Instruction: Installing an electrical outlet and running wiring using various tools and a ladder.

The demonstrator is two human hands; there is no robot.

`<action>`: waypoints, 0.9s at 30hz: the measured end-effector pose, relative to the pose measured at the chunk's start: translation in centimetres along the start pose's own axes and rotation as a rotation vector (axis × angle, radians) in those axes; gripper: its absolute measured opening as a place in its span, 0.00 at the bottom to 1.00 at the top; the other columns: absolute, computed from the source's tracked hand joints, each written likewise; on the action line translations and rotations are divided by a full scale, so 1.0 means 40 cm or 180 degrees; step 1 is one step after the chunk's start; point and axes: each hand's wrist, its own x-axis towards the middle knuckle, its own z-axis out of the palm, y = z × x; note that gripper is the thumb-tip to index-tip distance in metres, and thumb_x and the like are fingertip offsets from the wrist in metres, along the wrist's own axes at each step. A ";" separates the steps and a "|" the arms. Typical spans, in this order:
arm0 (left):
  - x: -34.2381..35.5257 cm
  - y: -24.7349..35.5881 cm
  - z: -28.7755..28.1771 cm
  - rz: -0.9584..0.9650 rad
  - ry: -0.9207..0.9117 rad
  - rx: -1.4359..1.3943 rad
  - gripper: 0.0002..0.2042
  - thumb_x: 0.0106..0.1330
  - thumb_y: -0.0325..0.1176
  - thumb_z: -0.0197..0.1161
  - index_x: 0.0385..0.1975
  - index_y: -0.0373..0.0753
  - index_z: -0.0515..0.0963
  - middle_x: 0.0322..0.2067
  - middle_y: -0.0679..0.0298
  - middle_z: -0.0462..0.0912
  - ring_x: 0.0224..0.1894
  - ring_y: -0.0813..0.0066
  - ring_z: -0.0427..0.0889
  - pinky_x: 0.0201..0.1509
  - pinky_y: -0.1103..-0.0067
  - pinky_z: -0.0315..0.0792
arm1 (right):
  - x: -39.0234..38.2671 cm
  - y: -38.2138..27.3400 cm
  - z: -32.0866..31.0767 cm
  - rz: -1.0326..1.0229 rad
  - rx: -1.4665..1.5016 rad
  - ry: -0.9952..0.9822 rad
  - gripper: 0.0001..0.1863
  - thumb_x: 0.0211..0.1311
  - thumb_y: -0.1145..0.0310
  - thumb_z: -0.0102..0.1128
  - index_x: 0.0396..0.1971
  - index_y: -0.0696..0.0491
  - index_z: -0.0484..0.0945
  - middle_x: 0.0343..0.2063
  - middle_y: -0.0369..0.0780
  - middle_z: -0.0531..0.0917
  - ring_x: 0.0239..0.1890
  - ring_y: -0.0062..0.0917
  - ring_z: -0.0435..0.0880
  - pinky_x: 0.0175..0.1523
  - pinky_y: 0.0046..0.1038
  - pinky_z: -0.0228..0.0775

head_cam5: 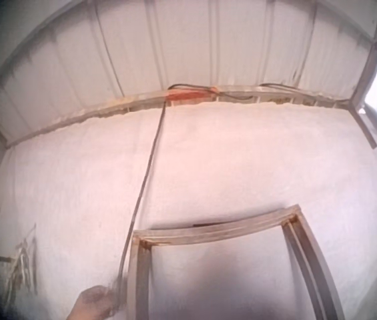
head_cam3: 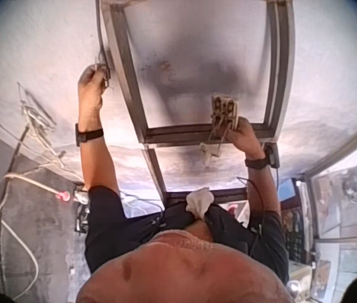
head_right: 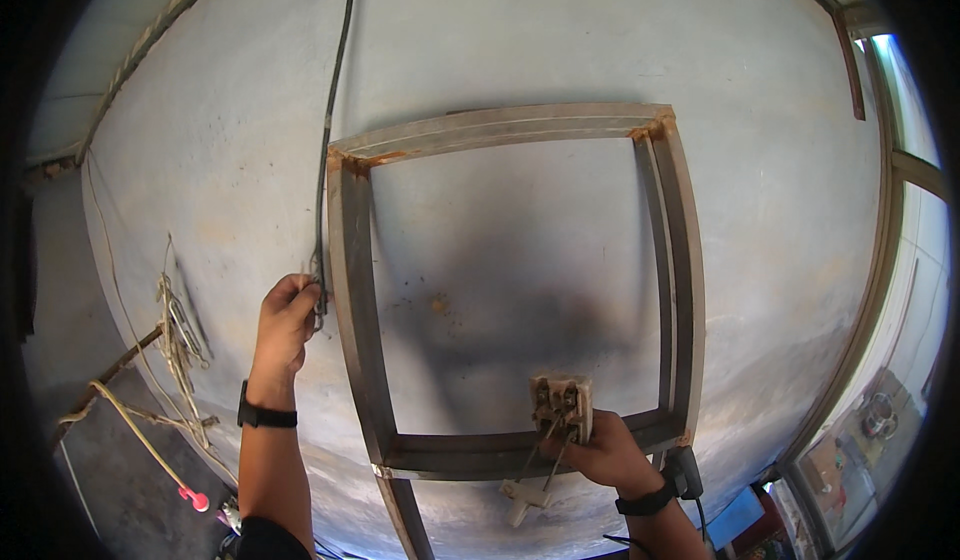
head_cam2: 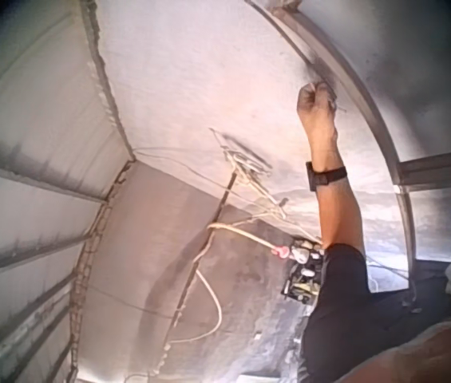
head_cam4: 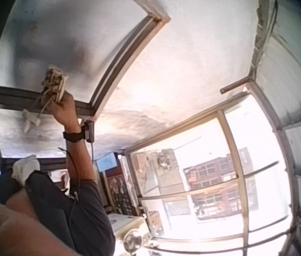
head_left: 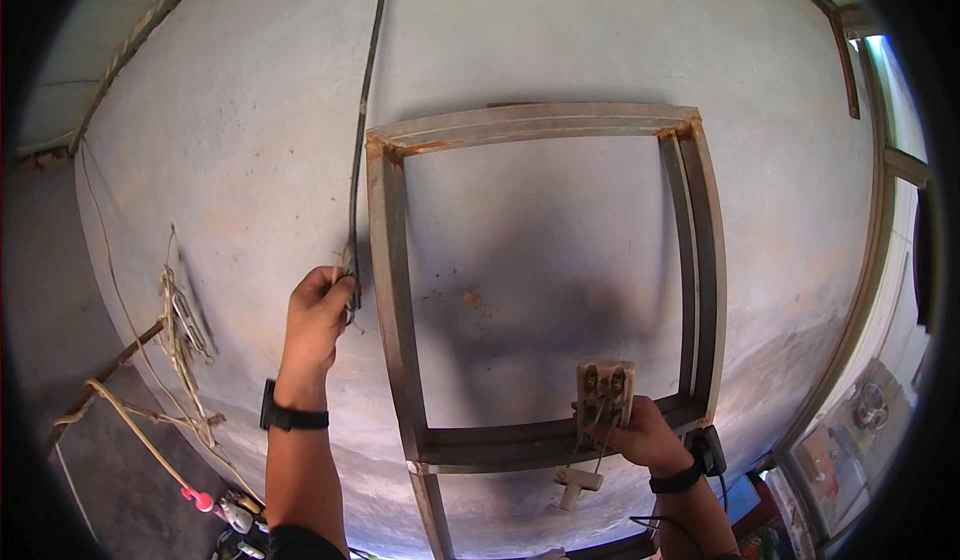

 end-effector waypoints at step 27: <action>-0.187 -0.010 0.274 0.1675 0.0520 0.2875 0.24 0.60 0.25 0.59 0.57 0.30 0.63 0.34 0.42 0.80 0.31 0.47 0.82 0.33 0.64 0.76 | -0.029 0.000 -0.002 -0.0282 -0.0120 -0.0148 0.15 0.60 0.71 0.66 0.45 0.59 0.79 0.37 0.37 0.84 0.41 0.19 0.80 0.45 0.23 0.74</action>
